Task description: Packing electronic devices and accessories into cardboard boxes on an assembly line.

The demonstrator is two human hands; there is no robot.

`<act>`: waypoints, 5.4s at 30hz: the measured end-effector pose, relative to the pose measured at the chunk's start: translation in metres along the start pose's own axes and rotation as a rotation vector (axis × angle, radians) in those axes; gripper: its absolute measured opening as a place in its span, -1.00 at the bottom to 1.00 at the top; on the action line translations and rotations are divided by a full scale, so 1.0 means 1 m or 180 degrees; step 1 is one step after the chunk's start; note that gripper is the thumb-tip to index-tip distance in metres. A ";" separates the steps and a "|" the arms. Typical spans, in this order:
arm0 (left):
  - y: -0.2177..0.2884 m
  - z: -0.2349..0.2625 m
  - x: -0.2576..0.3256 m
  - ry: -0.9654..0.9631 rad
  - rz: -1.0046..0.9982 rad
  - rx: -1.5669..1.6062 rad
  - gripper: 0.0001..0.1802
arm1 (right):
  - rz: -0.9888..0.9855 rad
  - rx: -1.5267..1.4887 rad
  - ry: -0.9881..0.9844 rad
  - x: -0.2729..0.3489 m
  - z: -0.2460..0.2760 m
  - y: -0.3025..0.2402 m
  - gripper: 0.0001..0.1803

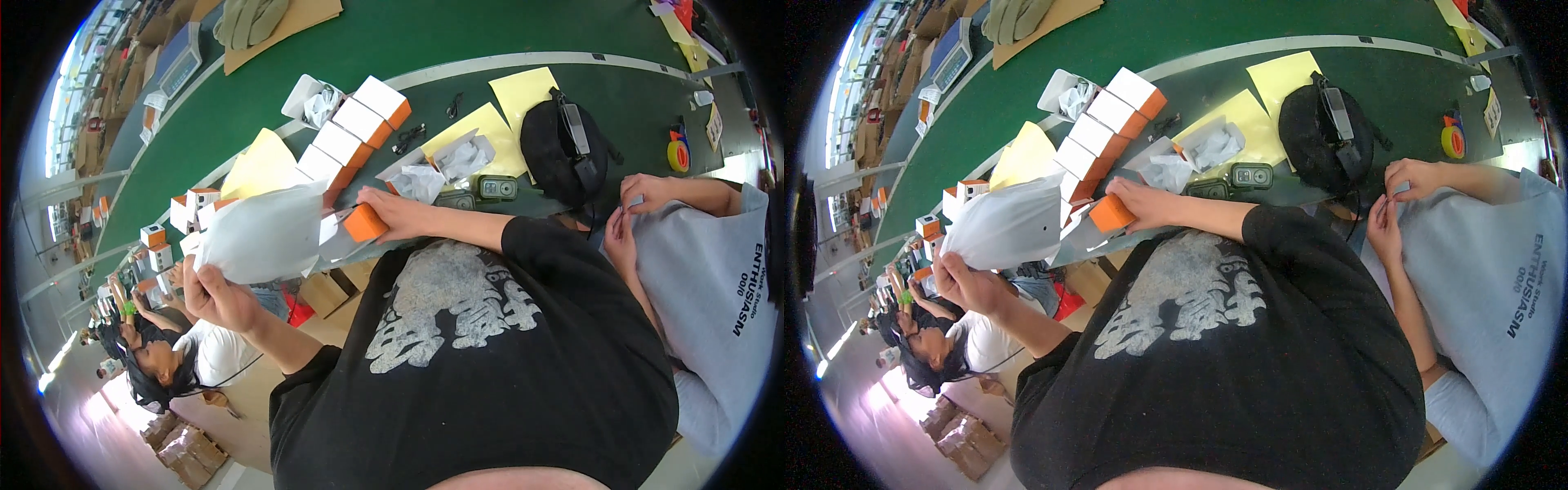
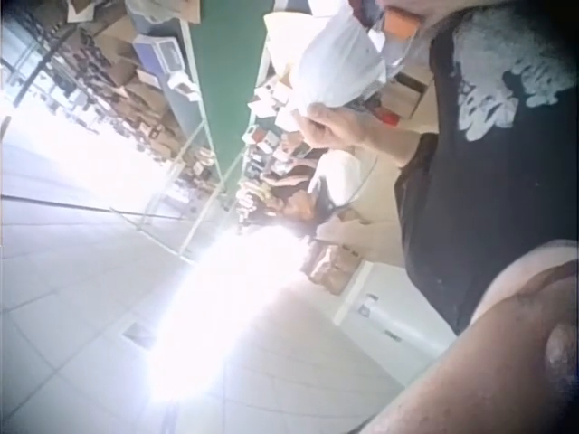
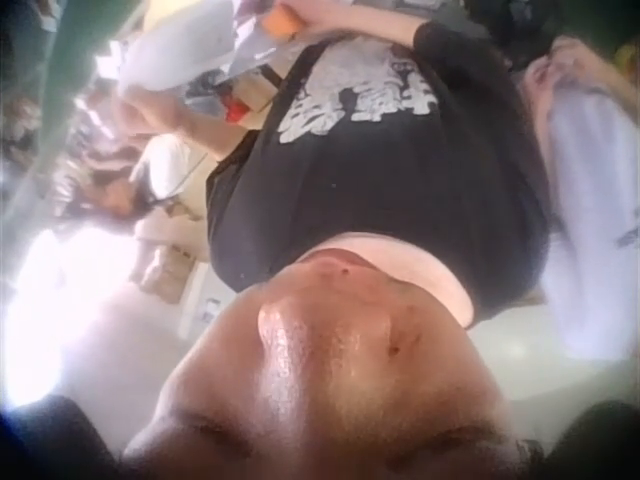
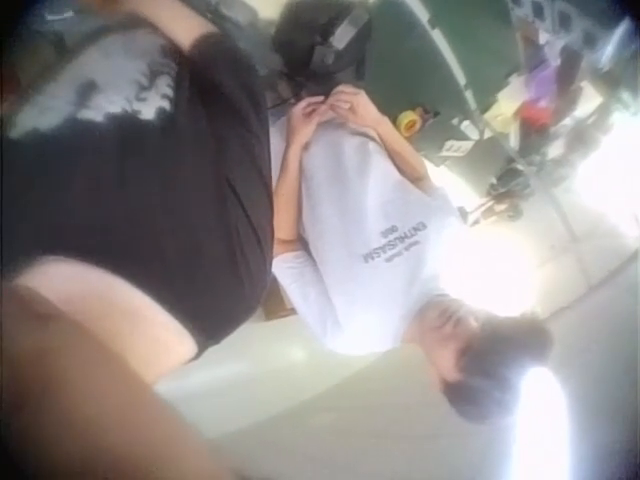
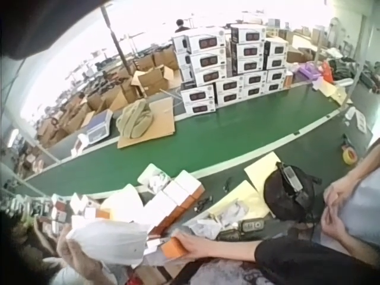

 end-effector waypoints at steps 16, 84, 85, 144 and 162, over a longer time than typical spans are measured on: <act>0.033 -0.083 0.025 -0.2225 -0.0267 0.0575 -0.75 | 0.0184 0.0169 0.0839 -0.007 0.133 -0.118 0.18; -0.043 -0.082 0.146 -0.2848 0.1353 -0.0321 -0.61 | -0.1086 -0.0936 0.1173 0.074 0.116 -0.092 -0.86; -0.050 -0.072 0.148 -0.2509 0.1955 -0.0131 -0.60 | -0.1086 -0.0934 0.1176 0.076 0.114 -0.089 -0.86; 0.019 -0.133 0.090 -0.3428 -0.1295 -0.1008 -0.50 | -0.1406 -0.0291 0.0261 0.044 0.125 -0.113 -0.18; 0.014 -0.134 0.105 -0.3505 -0.1907 -0.0321 -0.61 | -0.0801 0.0217 0.0413 0.042 0.122 -0.128 -0.27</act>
Point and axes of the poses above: each hand's wrist, its own x-axis away from the middle knuckle, its own z-axis out of the back of the hand, y = z × x, the point moved 5 cm from there along -x, towards the middle knuckle, and after that the axes turned 5 degrees about -x, right-handed, at the moved point
